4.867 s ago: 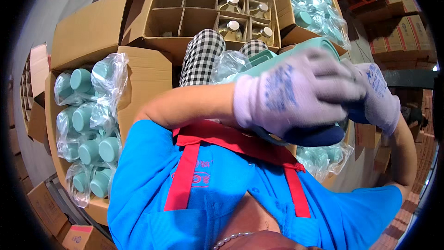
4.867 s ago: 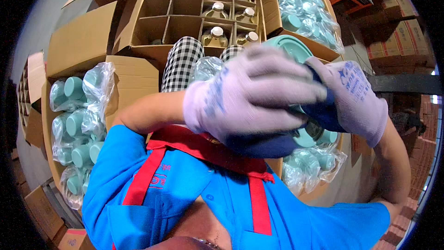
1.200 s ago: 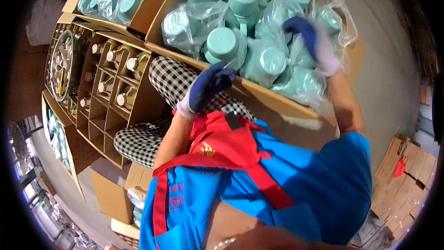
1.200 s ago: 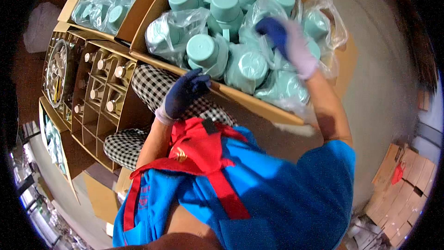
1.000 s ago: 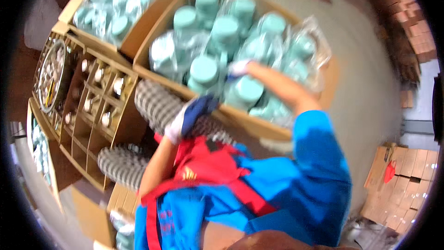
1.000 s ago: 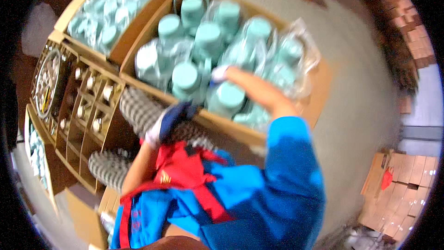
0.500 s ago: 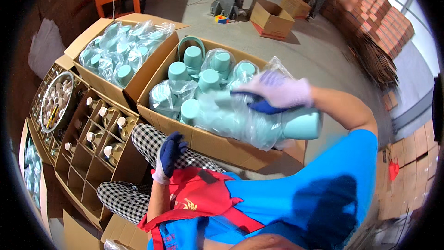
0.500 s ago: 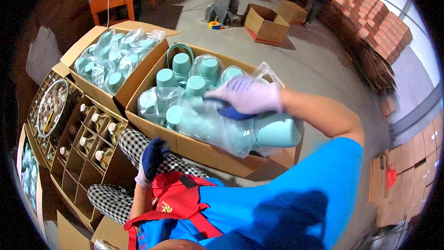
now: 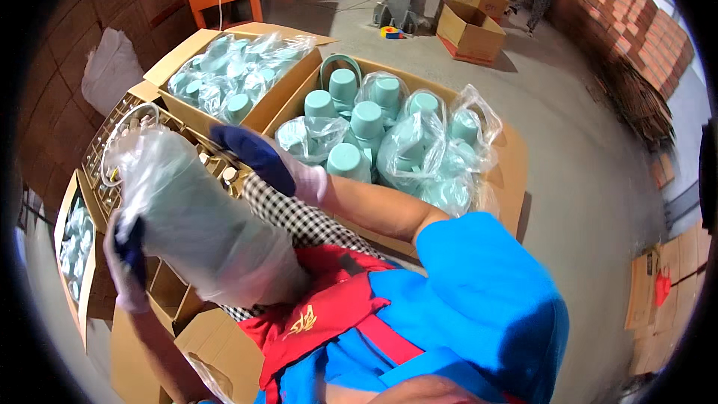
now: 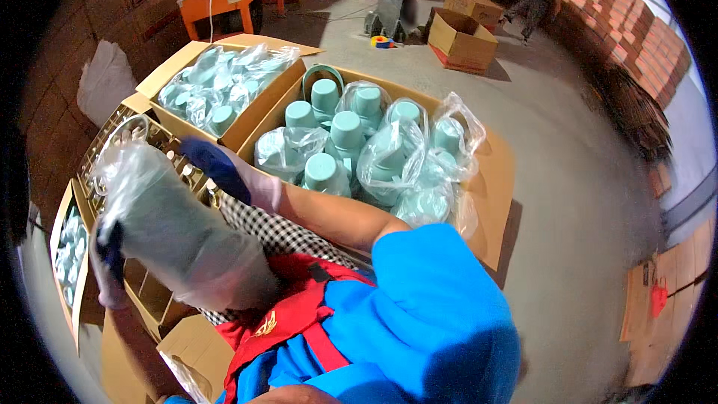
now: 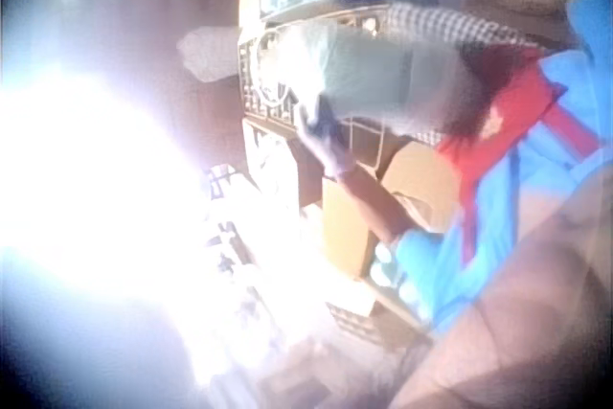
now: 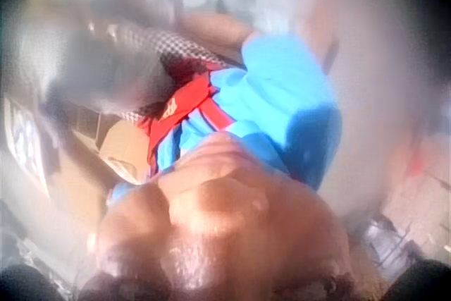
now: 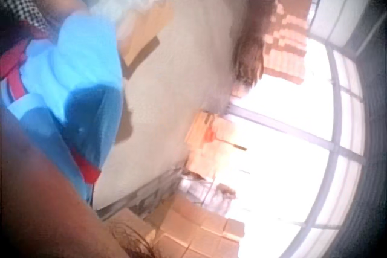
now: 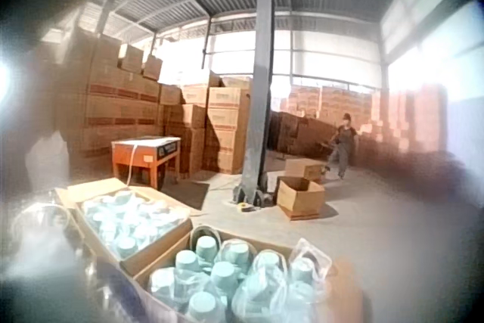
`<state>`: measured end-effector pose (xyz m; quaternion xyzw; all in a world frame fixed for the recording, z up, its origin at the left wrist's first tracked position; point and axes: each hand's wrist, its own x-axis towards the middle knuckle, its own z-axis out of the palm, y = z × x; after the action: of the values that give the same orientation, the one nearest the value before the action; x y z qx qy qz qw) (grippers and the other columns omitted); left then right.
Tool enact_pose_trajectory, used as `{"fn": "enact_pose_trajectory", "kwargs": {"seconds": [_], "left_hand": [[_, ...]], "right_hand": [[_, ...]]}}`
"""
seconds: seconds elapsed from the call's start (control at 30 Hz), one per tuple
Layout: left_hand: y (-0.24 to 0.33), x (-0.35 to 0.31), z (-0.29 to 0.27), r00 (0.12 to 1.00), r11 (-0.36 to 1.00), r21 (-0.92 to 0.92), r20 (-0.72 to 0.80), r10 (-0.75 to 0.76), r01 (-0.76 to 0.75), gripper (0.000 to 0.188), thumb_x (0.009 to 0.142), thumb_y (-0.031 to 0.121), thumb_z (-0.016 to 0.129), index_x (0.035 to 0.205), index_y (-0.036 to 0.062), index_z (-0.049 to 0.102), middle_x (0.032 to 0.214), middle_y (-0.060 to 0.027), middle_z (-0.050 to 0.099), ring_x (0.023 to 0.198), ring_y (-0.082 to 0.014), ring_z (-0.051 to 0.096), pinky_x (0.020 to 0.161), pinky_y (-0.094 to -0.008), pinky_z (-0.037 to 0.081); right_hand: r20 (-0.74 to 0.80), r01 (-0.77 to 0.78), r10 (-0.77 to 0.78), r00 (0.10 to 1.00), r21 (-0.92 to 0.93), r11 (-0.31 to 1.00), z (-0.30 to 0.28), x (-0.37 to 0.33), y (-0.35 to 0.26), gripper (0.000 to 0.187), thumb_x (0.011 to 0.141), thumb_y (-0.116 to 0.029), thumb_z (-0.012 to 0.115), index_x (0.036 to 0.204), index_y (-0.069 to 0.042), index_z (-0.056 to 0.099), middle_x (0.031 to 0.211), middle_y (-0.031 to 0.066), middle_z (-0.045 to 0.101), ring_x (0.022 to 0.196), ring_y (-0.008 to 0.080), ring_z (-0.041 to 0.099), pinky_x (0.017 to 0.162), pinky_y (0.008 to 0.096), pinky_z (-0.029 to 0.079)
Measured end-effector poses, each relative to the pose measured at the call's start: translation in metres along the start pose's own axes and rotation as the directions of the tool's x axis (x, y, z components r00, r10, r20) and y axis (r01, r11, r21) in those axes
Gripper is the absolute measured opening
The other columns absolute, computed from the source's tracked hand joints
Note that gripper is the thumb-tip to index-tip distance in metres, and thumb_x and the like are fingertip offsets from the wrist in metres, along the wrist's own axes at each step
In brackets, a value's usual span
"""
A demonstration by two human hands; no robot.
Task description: The person assembles water bottles by placing a metal liner into a plastic outer shell, attaching a cap, and then placing the assembled bottle into a plastic bag.
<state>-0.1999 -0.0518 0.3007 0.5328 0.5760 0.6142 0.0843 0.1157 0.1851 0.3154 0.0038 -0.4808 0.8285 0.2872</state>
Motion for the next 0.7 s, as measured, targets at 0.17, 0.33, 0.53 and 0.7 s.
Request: {"fn": "enact_pose_trajectory", "kwargs": {"seconds": [0.17, 0.33, 0.53, 0.7], "left_hand": [[0.054, 0.068, 0.065, 0.987, 0.938, -0.328, -0.148, 0.068, -0.114, 0.046, 0.104, 0.016, 0.050, 0.147, 0.0024, 0.040, 0.144, -0.0120, 0.048, 0.131, -0.0216, 0.048, 0.114, -0.0380, 0.036], [0.110, 0.052, 0.081, 0.986, 0.984, -0.140, -0.143, 0.086, -0.106, 0.045, 0.102, 0.019, 0.050, 0.143, 0.0023, 0.042, 0.141, -0.0138, 0.050, 0.130, -0.0237, 0.049, 0.112, -0.0398, 0.037], [0.079, 0.011, 0.085, 0.996, 0.997, 0.075, -0.089, -0.015, 0.022, 0.043, 0.099, 0.023, 0.052, 0.135, 0.0015, 0.049, 0.134, -0.0164, 0.054, 0.126, -0.0266, 0.053, 0.109, -0.0418, 0.040], [0.101, -0.048, 0.120, 0.955, 0.898, 0.427, 0.294, -0.028, -0.105, 0.042, 0.096, 0.026, 0.053, 0.129, 0.0008, 0.055, 0.129, -0.0186, 0.058, 0.122, -0.0291, 0.056, 0.106, -0.0434, 0.043]], "right_hand": [[0.563, 0.575, -0.185, 0.805, -0.665, 0.477, 0.047, 0.080, -0.019, 0.048, 0.097, -0.036, 0.061, 0.132, -0.004, 0.055, 0.119, 0.0133, 0.065, 0.113, 0.0254, 0.061, 0.100, 0.0384, 0.047], [0.644, 0.023, -0.195, 0.740, 0.265, 0.964, 0.106, 0.151, -0.054, 0.049, 0.098, -0.046, 0.053, 0.127, -0.007, 0.059, 0.108, 0.0135, 0.068, 0.099, 0.0243, 0.067, 0.091, 0.0356, 0.053], [0.646, 0.576, 0.143, 0.750, -0.743, 0.339, 0.043, 0.099, -0.018, 0.051, 0.093, -0.054, 0.059, 0.110, -0.007, 0.071, 0.104, 0.0173, 0.071, 0.098, 0.0358, 0.068, 0.086, 0.0417, 0.052], [0.602, 0.600, -0.155, 0.783, -0.666, 0.444, 0.010, 0.132, 0.044, 0.037, 0.093, -0.042, 0.060, 0.093, -0.008, 0.073, 0.090, 0.0163, 0.072, 0.081, 0.0360, 0.068, 0.074, 0.0410, 0.052]]}}
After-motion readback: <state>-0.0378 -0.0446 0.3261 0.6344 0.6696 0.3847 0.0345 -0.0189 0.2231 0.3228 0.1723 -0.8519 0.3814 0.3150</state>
